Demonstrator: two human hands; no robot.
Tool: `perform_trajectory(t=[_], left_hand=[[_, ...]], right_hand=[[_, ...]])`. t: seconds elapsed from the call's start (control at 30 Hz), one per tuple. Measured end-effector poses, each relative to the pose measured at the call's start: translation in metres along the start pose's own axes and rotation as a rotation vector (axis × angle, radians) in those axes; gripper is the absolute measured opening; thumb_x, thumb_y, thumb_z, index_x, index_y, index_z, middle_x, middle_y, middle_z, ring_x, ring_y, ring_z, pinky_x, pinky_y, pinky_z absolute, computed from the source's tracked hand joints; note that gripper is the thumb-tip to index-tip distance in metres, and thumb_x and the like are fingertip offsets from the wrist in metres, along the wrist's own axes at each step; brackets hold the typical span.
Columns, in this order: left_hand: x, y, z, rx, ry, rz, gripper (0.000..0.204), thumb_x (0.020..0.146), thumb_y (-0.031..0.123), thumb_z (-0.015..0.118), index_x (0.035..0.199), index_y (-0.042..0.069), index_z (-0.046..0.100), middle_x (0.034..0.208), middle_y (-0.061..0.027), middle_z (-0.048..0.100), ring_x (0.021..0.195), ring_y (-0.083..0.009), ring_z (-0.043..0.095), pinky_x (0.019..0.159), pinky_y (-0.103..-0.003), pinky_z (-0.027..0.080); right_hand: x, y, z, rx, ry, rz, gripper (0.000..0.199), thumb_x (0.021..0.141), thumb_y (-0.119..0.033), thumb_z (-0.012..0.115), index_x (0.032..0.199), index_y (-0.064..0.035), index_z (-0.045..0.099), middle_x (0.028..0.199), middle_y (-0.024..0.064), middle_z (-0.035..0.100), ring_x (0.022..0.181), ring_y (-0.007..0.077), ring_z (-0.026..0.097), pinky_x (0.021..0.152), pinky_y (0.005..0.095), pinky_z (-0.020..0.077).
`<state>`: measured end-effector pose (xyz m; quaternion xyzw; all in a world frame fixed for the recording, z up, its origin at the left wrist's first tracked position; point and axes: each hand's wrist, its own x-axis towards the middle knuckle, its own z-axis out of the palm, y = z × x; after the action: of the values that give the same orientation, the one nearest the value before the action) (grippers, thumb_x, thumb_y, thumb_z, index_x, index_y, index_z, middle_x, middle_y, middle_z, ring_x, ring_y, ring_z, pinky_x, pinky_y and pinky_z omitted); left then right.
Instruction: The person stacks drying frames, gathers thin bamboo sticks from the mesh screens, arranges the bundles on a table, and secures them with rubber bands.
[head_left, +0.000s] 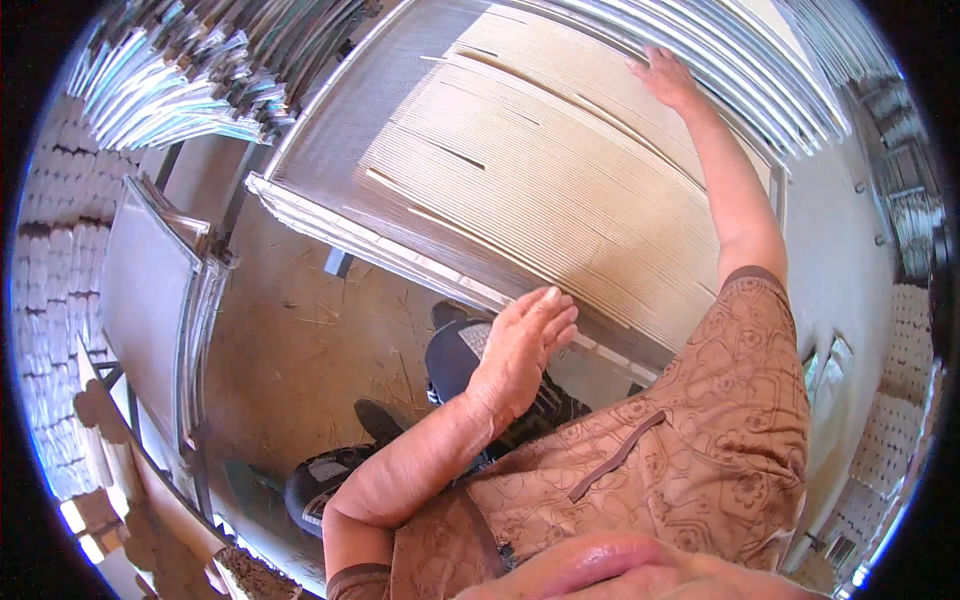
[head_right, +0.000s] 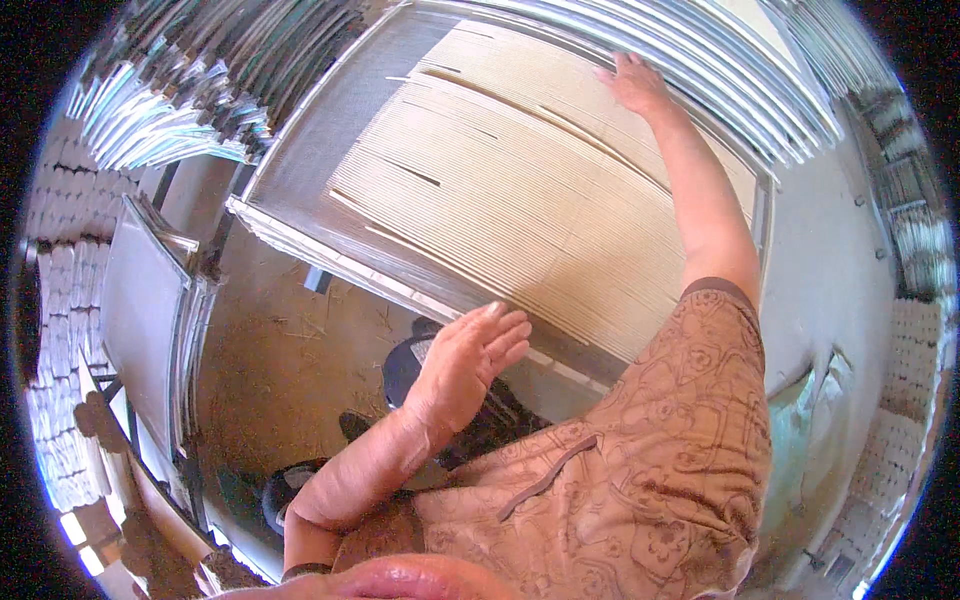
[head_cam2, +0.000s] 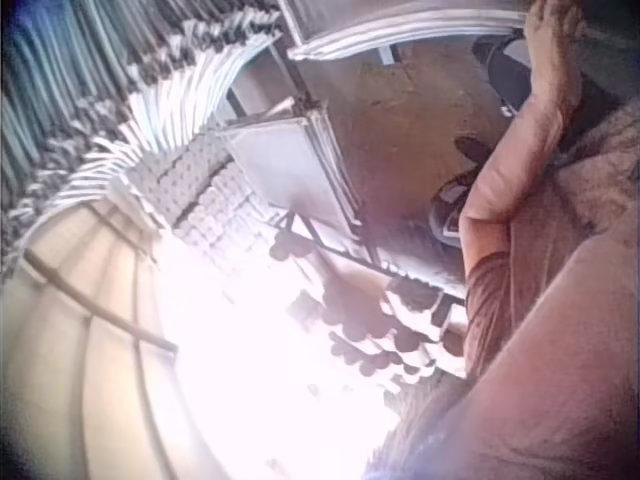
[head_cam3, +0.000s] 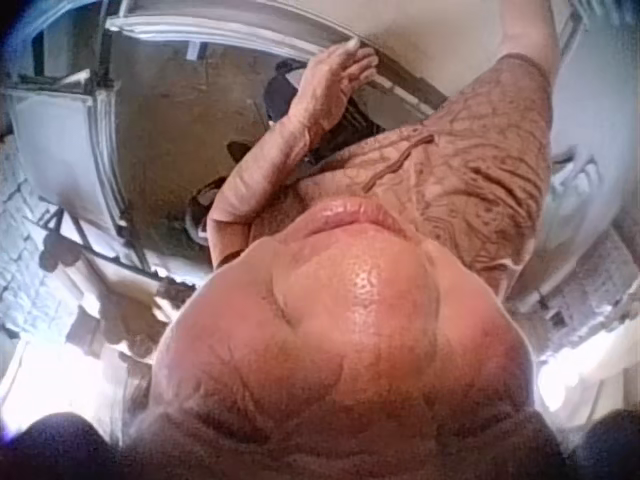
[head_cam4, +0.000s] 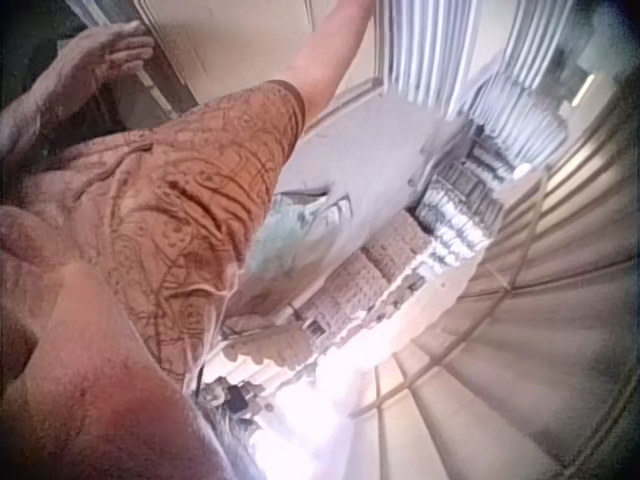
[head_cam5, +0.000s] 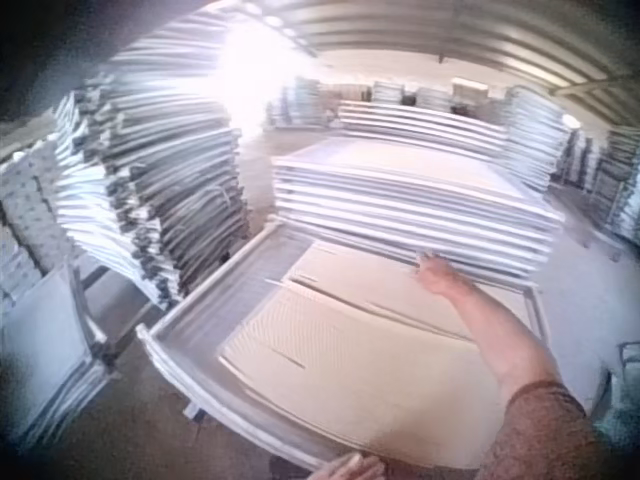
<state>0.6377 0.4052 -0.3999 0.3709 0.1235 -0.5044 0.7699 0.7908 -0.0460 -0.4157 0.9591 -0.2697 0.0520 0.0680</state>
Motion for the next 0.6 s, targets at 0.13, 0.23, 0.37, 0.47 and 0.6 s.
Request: perform_trajectory(t=[0.13, 0.23, 0.37, 0.47, 0.6], left_hand=[[0.005, 0.006, 0.002, -0.018, 0.004, -0.028, 0.059, 0.101, 0.027, 0.055, 0.140, -0.011, 0.032, 0.143, -0.0277, 0.043, 0.132, -0.0354, 0.046, 0.110, -0.042, 0.041], [0.011, 0.012, 0.007, -0.005, -0.005, -0.033, 0.058, 0.102, 0.028, 0.054, 0.139, -0.011, 0.035, 0.143, -0.0259, 0.043, 0.133, -0.0342, 0.046, 0.110, -0.041, 0.040], [0.022, 0.012, 0.005, -0.008, -0.025, -0.022, 0.054, 0.102, 0.029, 0.053, 0.136, -0.010, 0.038, 0.141, -0.0242, 0.046, 0.132, -0.0324, 0.047, 0.111, -0.040, 0.039], [0.042, 0.006, 0.004, 0.009, -0.050, -0.049, 0.051, 0.102, 0.029, 0.052, 0.133, -0.010, 0.042, 0.139, -0.0223, 0.049, 0.130, -0.0303, 0.050, 0.111, -0.040, 0.040], [0.056, 0.001, 0.007, -0.003, -0.076, -0.025, 0.049, 0.103, 0.029, 0.051, 0.130, -0.011, 0.044, 0.138, -0.0201, 0.051, 0.127, -0.0280, 0.052, 0.110, -0.040, 0.040]], right_hand=[[0.031, -0.007, 0.014, 0.090, -0.061, 0.026, 0.071, 0.099, -0.058, 0.039, 0.147, -0.0056, 0.038, 0.151, 0.0183, 0.039, 0.140, 0.0366, 0.036, 0.115, 0.0484, 0.0309], [0.041, -0.008, 0.020, -0.041, 0.035, -0.035, 0.069, 0.098, -0.059, 0.039, 0.141, -0.0055, 0.047, 0.141, 0.0204, 0.048, 0.130, 0.0365, 0.047, 0.109, 0.0503, 0.0372], [0.051, -0.019, 0.014, -0.050, -0.033, -0.070, 0.070, 0.098, -0.060, 0.038, 0.138, -0.0033, 0.049, 0.133, 0.0204, 0.055, 0.125, 0.0363, 0.051, 0.105, 0.0504, 0.0411], [0.057, -0.015, 0.026, -0.035, 0.031, -0.089, 0.070, 0.098, -0.062, 0.037, 0.132, -0.0025, 0.053, 0.132, 0.0211, 0.057, 0.122, 0.0367, 0.054, 0.104, 0.0503, 0.0420], [0.033, -0.028, 0.032, 0.170, 0.078, -0.163, 0.070, 0.097, -0.063, 0.037, 0.130, -0.0040, 0.054, 0.127, 0.0220, 0.060, 0.119, 0.0375, 0.056, 0.103, 0.0506, 0.0420]])
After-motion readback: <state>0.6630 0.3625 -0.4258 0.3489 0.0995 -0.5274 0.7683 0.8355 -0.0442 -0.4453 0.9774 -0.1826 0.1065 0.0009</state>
